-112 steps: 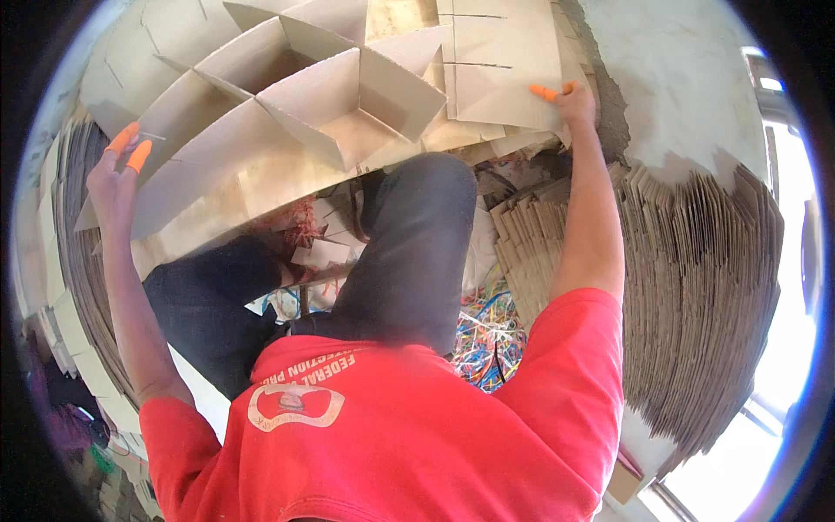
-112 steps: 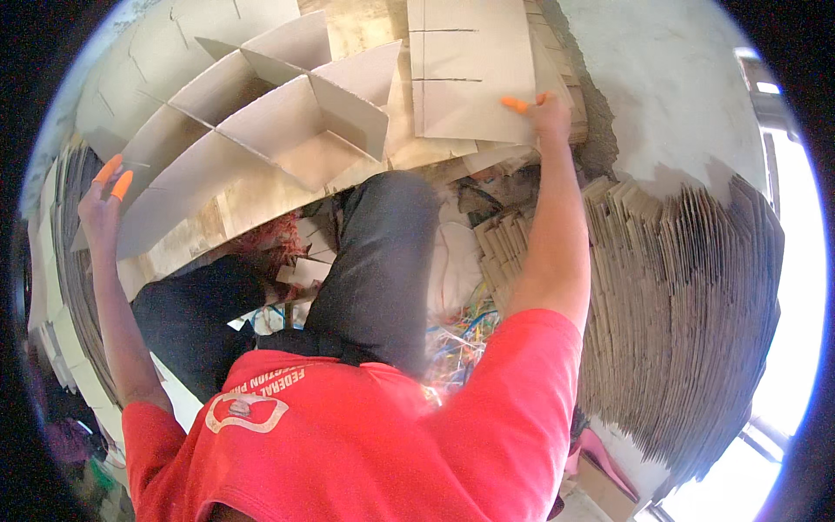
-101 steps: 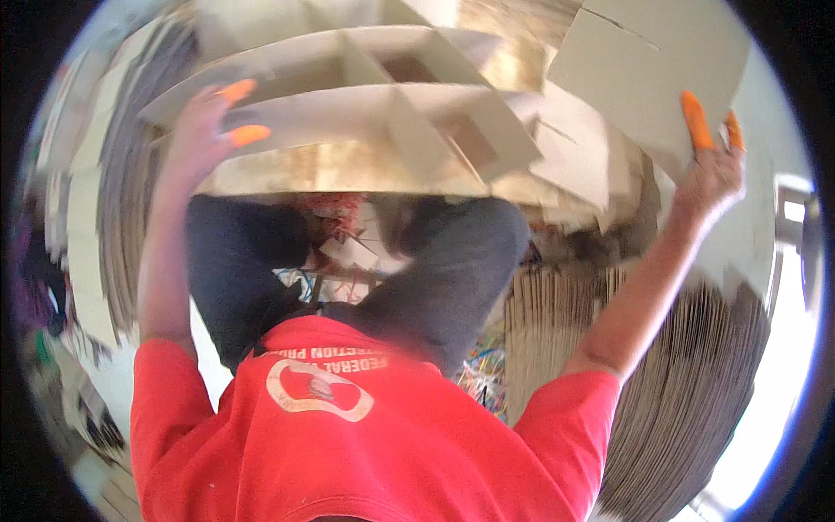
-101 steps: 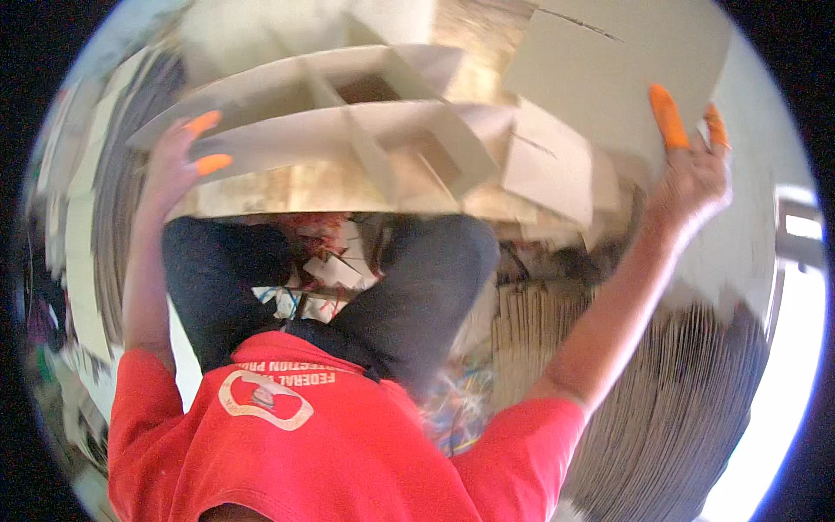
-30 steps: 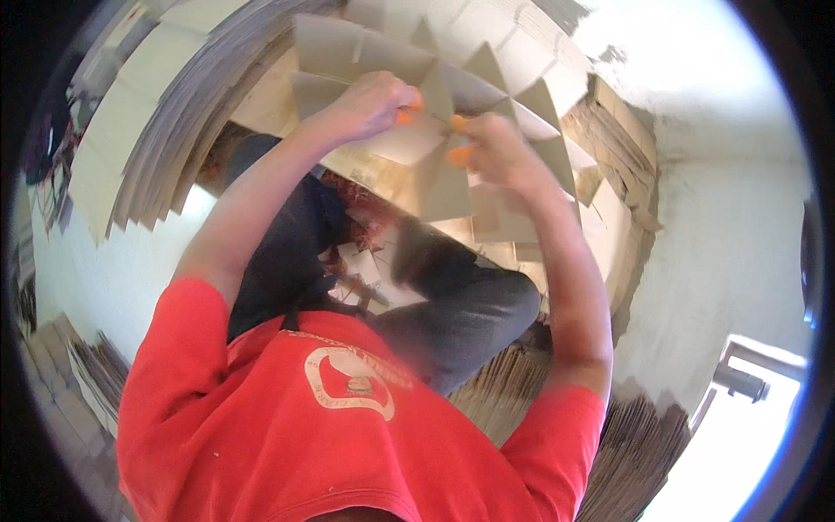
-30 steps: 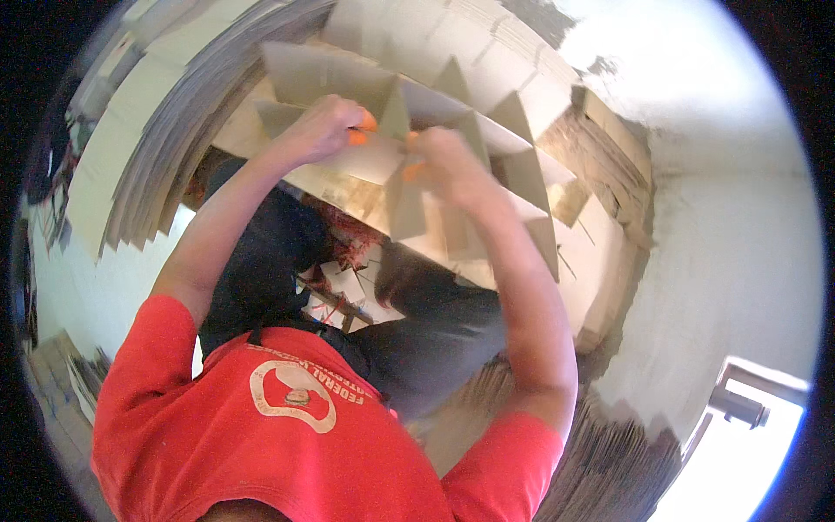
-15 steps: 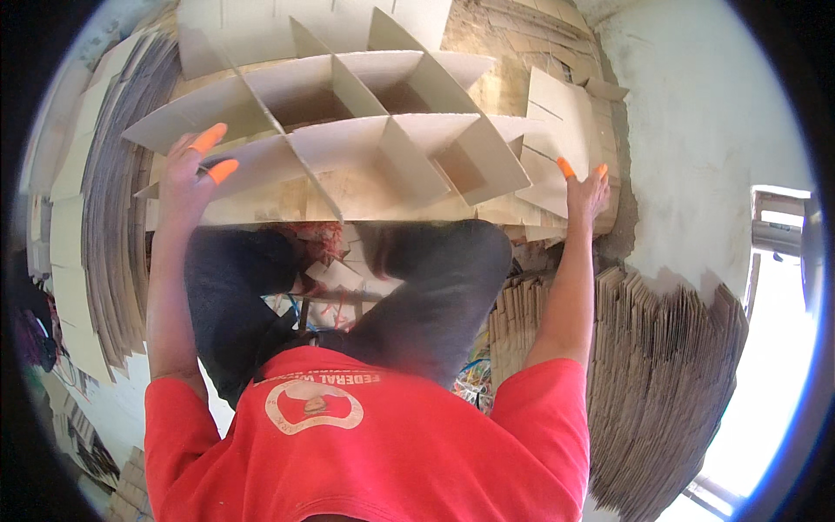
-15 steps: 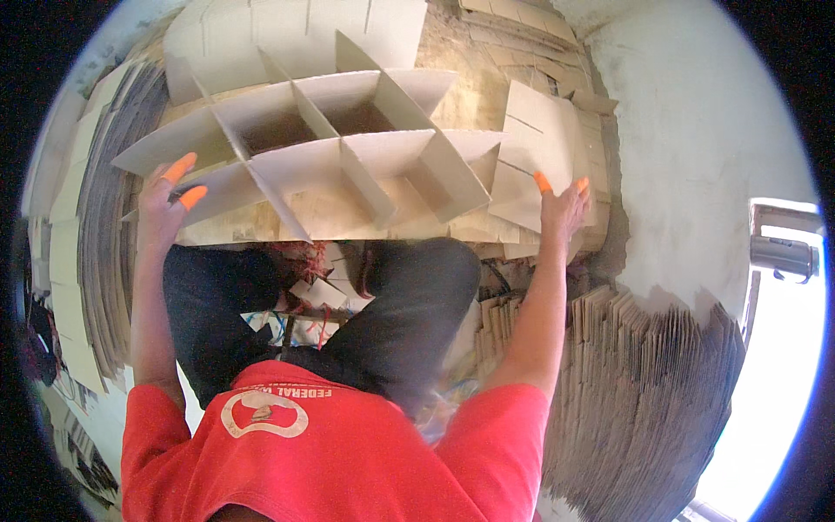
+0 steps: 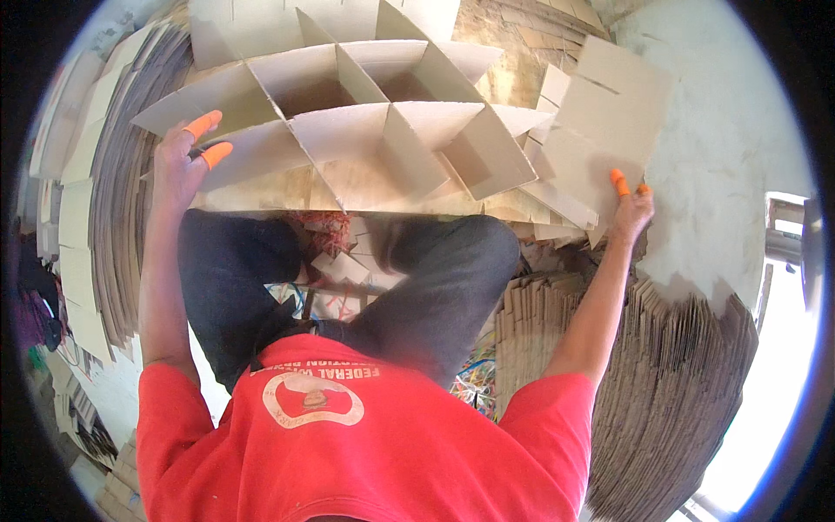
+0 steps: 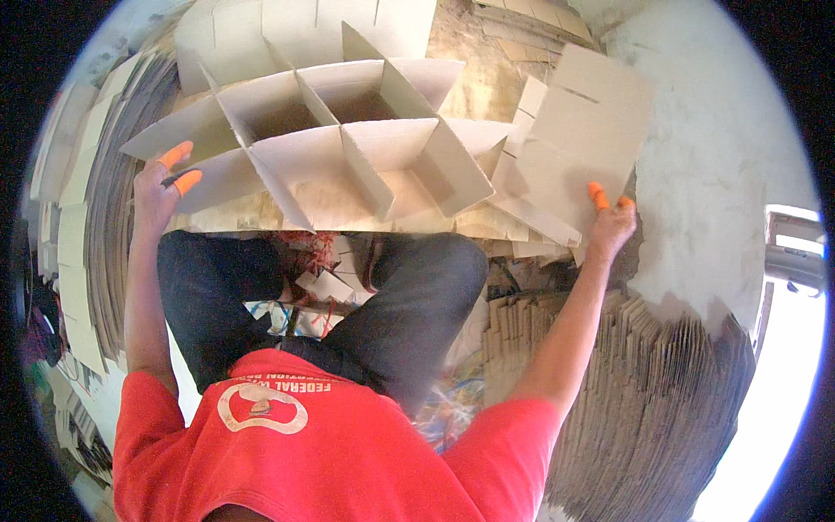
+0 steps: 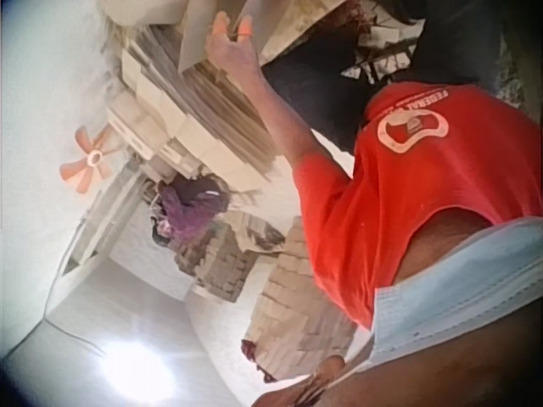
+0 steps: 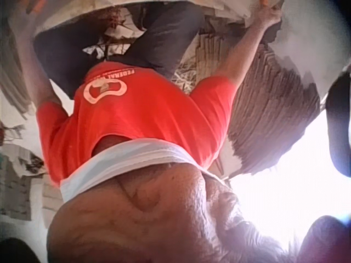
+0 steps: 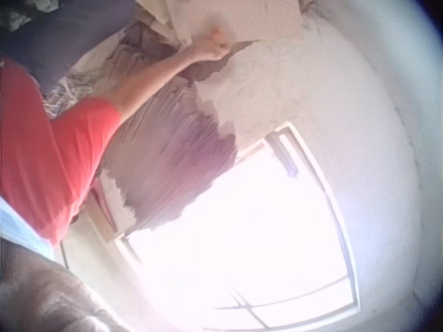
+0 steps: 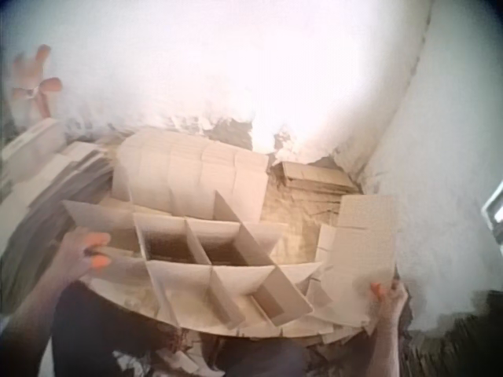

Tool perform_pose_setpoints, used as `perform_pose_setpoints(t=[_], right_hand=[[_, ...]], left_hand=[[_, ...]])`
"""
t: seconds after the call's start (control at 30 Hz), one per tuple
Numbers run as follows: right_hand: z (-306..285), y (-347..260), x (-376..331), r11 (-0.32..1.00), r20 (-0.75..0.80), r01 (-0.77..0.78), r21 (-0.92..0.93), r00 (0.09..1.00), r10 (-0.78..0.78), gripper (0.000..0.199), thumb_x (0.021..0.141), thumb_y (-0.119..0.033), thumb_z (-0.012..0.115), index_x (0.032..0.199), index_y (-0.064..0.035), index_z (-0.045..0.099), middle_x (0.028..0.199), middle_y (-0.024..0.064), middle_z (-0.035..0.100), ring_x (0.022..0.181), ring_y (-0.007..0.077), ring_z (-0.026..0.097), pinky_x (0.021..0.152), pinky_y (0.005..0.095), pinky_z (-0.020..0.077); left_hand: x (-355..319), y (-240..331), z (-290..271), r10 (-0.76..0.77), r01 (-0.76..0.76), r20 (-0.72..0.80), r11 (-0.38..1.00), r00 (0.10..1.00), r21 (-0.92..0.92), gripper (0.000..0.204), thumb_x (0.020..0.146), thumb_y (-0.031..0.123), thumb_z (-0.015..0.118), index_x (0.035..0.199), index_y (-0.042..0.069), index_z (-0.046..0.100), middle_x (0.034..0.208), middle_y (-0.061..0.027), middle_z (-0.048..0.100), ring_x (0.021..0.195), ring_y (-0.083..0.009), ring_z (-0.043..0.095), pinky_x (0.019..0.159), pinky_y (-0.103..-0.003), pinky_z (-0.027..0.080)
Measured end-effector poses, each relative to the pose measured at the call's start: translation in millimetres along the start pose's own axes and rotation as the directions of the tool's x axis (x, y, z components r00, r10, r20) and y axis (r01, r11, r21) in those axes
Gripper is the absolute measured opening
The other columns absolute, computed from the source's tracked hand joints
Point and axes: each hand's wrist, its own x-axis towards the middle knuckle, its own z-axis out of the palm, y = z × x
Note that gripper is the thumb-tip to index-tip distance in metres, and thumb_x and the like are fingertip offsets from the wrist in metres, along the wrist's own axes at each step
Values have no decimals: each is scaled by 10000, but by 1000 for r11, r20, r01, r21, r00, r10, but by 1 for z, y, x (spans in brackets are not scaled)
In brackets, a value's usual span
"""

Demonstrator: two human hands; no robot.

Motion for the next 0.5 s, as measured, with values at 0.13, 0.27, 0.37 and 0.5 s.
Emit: perform_pose_setpoints(t=[0.13,0.27,0.37,0.5], right_hand=[[-18,-140,7,970,-142,239,-37,960,-242,466,836,41,642,1294,38,550,881,92,671,778,83,559,735,221,498],[-27,-296,-43,836,-19,389,387,910,-414,546,819,93,569,1357,26,500,1061,169,689,936,122,633,862,253,514],[10,-358,-82,795,181,435,422,819,-544,592,791,97,581,1366,-25,513,1093,164,688,981,131,639,900,268,512],[53,-409,-132,689,399,558,463,563,-724,483,770,34,733,1238,-1,618,1133,93,690,589,49,434,538,215,432]], left_hand=[[-11,-28,-11,112,-111,-95,994,989,12,484,707,148,806,1166,89,664,1006,-104,679,954,-282,627,843,-359,482],[-22,-53,-21,159,-146,-165,986,973,86,498,702,206,805,1165,90,662,990,-99,663,964,-292,601,840,-384,472],[-39,-75,-29,103,-74,-197,986,975,149,450,719,234,786,1128,78,679,960,-116,660,949,-303,601,832,-392,473],[-42,-83,-19,-105,69,-102,950,989,-305,251,760,61,747,1003,14,707,957,-109,677,900,-236,644,781,-336,515]])
